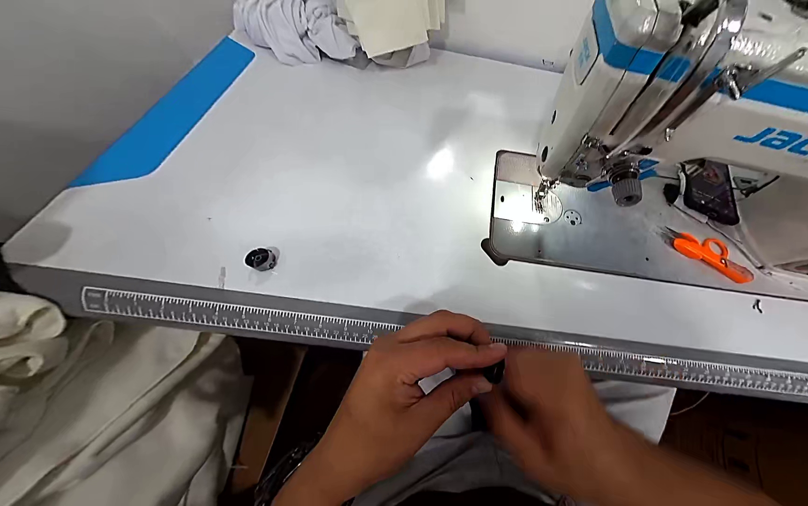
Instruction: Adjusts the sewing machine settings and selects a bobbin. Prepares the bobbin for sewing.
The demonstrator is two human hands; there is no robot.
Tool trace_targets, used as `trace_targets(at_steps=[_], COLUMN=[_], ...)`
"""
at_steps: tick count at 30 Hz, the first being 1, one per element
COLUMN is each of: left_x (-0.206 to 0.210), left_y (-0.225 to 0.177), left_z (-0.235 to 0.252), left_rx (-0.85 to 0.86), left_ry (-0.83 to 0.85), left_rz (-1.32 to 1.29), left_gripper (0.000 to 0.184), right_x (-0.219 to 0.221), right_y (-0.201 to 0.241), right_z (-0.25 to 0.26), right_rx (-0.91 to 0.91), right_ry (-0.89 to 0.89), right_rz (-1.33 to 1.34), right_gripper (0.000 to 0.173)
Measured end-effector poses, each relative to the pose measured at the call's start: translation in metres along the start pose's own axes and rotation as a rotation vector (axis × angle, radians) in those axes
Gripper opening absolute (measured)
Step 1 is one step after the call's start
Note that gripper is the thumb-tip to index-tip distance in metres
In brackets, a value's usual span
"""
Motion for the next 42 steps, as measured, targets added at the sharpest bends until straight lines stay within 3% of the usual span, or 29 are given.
trace_targets(at_steps=[2, 4, 6, 8, 10, 12, 15, 17, 19, 21, 23, 26, 28, 30, 32, 34, 36, 39, 42], left_x=[-0.002, 0.0, 0.002, 0.001, -0.001, 0.001, 0.001, 0.0, 0.0, 0.001, 0.0, 0.0, 0.001, 0.0, -0.001, 0.0, -0.002, -0.004, -0.003], left_y=[0.002, -0.001, -0.004, -0.002, -0.001, -0.003, -0.004, -0.003, -0.005, -0.007, -0.005, -0.007, -0.008, -0.006, -0.006, -0.009, -0.009, -0.005, -0.007], left_z=[0.0, -0.003, -0.002, 0.003, 0.003, -0.002, 0.003, 0.005, 0.0, 0.0, 0.004, 0.0, 0.0, 0.006, 0.005, 0.0, 0.004, 0.005, -0.001], left_rx=[-0.005, -0.016, -0.006, 0.015, 0.014, -0.004, 0.029, 0.031, 0.009, 0.016, 0.032, 0.018, 0.018, 0.04, 0.033, 0.014, 0.024, 0.028, 0.011], left_ry=[0.001, 0.024, 0.02, 0.007, 0.01, 0.025, 0.018, 0.02, 0.025, 0.022, 0.02, 0.034, 0.03, 0.031, 0.038, 0.038, 0.023, 0.017, 0.022], left_rz=[0.016, 0.016, 0.008, -0.002, 0.0, 0.016, 0.004, 0.003, 0.018, 0.017, 0.001, 0.012, 0.015, -0.003, -0.007, -0.001, 0.01, 0.017, 0.019], left_gripper=[0.019, 0.019, 0.019, 0.019, 0.019, 0.02, 0.019, 0.018, 0.019, 0.019, 0.019, 0.019, 0.019, 0.019, 0.019, 0.019, 0.019, 0.018, 0.018], right_x=[-0.018, -0.038, -0.024, -0.005, -0.019, -0.034, -0.009, -0.018, -0.035, -0.02, -0.009, -0.033, -0.017, -0.008, -0.032, -0.044, -0.02, -0.01, -0.027], right_y=[0.024, 0.014, -0.008, 0.005, 0.023, 0.009, 0.007, 0.024, 0.012, 0.002, 0.019, 0.017, 0.009, 0.029, 0.041, 0.017, 0.001, 0.034, 0.015], right_z=[0.0, 0.013, 0.014, -0.001, 0.0, 0.012, 0.002, 0.001, 0.014, 0.009, -0.002, 0.008, 0.002, -0.009, -0.003, 0.012, 0.01, -0.007, 0.009], right_rx=[-0.069, -0.022, 0.018, -0.029, -0.073, -0.033, -0.039, -0.086, -0.04, -0.004, -0.063, -0.044, -0.025, -0.102, -0.109, -0.042, -0.03, -0.12, -0.062], right_ry=[-0.026, -0.131, -0.122, -0.025, -0.044, -0.131, -0.054, -0.057, -0.145, -0.107, -0.049, -0.144, -0.108, -0.049, -0.112, -0.209, -0.167, -0.075, -0.176], right_rz=[0.004, -0.068, -0.09, -0.082, -0.093, -0.144, -0.088, -0.053, -0.1, -0.073, -0.028, -0.083, -0.067, -0.044, -0.076, -0.149, -0.119, -0.1, -0.191], right_gripper=[0.014, 0.012, 0.011, 0.014, 0.014, 0.014, 0.014, 0.012, 0.012, 0.012, 0.012, 0.013, 0.014, 0.013, 0.013, 0.013, 0.013, 0.012, 0.014])
Point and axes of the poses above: each hand's wrist, its own z-axis towards the middle knuckle, its own x-axis out of the palm, y = z × x, the point moved 5 cm from there along z, towards the middle knuckle, and after that the axes turned 3 degrees about -y, right-handed, at the moved point
